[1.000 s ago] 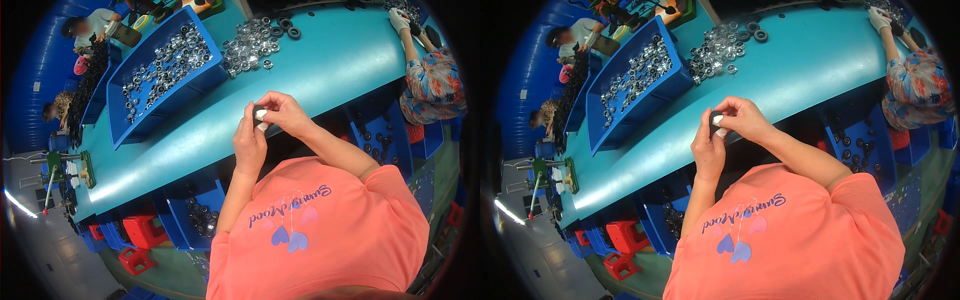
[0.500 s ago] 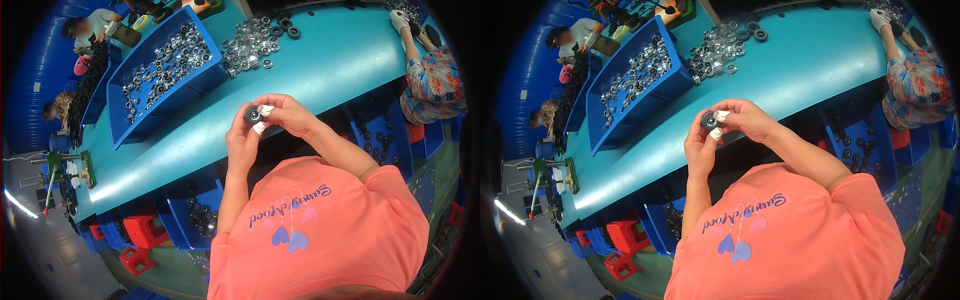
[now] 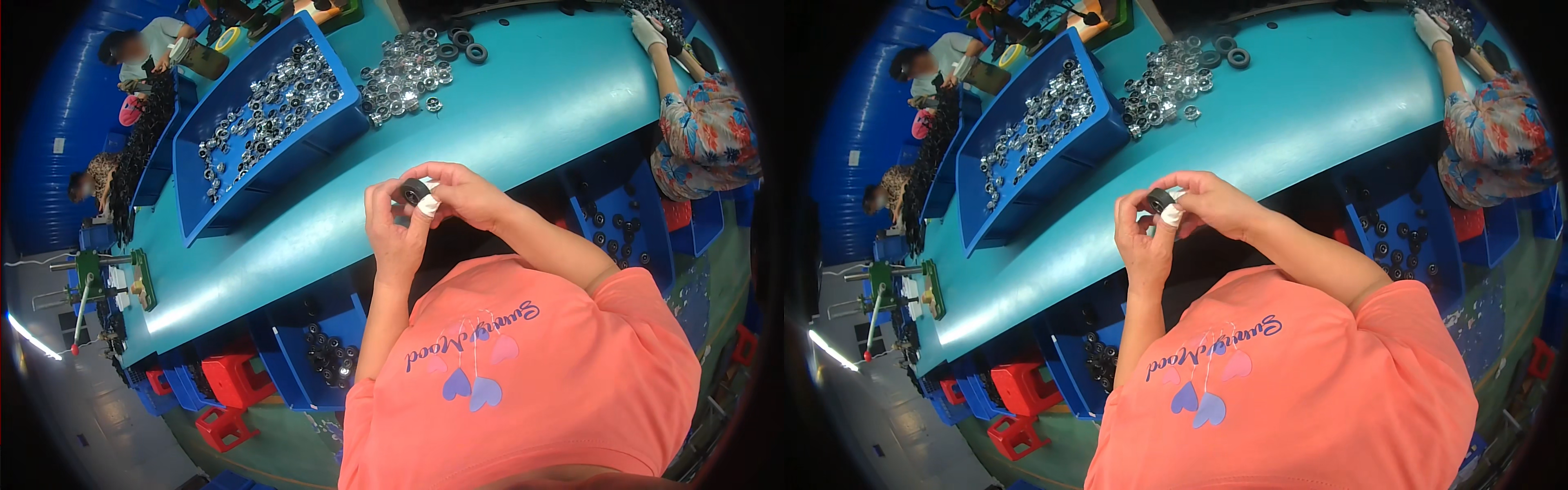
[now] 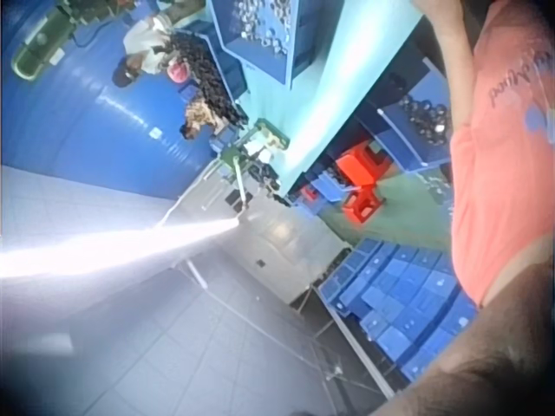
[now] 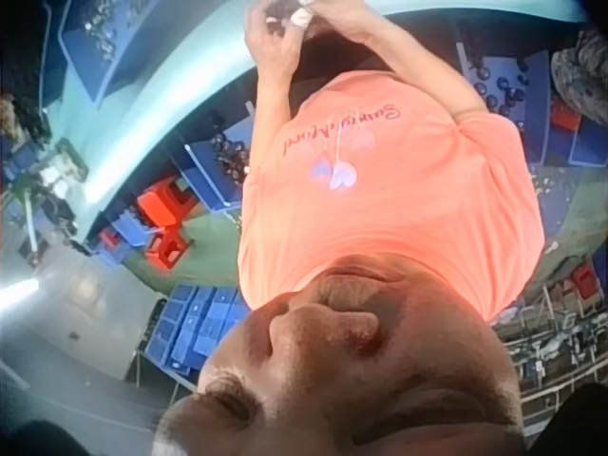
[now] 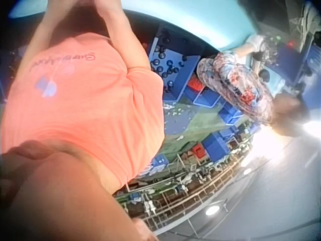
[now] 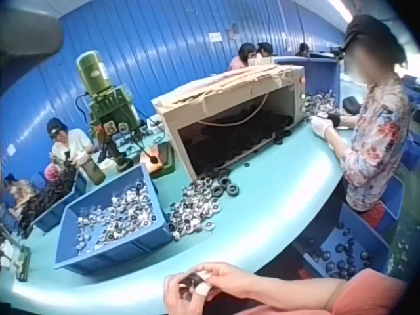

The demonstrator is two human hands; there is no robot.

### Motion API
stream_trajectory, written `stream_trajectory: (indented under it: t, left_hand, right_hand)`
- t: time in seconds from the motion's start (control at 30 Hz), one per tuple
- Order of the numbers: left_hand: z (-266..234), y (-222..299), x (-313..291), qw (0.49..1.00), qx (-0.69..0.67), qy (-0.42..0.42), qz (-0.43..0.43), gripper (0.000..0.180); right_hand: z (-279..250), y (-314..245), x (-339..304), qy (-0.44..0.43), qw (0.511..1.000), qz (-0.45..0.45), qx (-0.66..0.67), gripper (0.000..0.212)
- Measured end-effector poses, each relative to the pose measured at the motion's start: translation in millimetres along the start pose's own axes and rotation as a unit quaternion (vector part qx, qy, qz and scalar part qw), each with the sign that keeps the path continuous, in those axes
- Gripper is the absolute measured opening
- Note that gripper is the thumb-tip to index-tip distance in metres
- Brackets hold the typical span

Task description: Assembling small bearings and plastic components on a toy factory production line.

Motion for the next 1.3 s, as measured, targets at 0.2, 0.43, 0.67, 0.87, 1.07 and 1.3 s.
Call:
stream_trajectory:
  t: [0.2,0.43,0.67,0.87,1.07,1.3]
  left_hand:
    - [-1.9,8.0,-3.7,0.996,0.075,0.042,-0.027,0.04]
    - [1.7,15.2,-5.1,0.984,0.15,0.078,0.064,0.046]
    - [0.3,15.1,-5.9,0.98,0.152,0.08,0.098,0.047]
    - [-2.0,18.8,-4.2,0.992,0.106,0.062,0.0,0.043]
    - [-17.8,24.3,-15.3,0.994,0.106,0.013,0.012,0.043]
    - [-157.0,-26.5,-91.9,0.958,0.24,0.091,-0.127,0.045]
  right_hand:
    - [-11.4,-7.2,2.7,-0.018,0.996,-0.038,-0.083,0.03]
    - [-9.0,0.3,3.0,0.004,0.995,-0.048,-0.085,0.028]
    - [-9.3,-2.3,2.2,0.008,0.993,-0.082,-0.081,0.022]
    - [-13.0,-5.6,4.3,0.013,0.995,-0.066,-0.08,0.016]
    - [-12.0,-5.1,8.4,0.0,0.996,-0.019,-0.09,0.021]
    - [-59.0,-66.9,40.3,0.034,0.904,-0.168,-0.39,0.022]
Point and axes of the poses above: each hand's wrist, its own x-axis towards the middle knuckle, its own z-axis out of the palm, y = z × x, the point moved 3 cm from there along x, towards the middle knuckle, and after that the axes turned 13 degrees about -z, right-handed, at the moved point
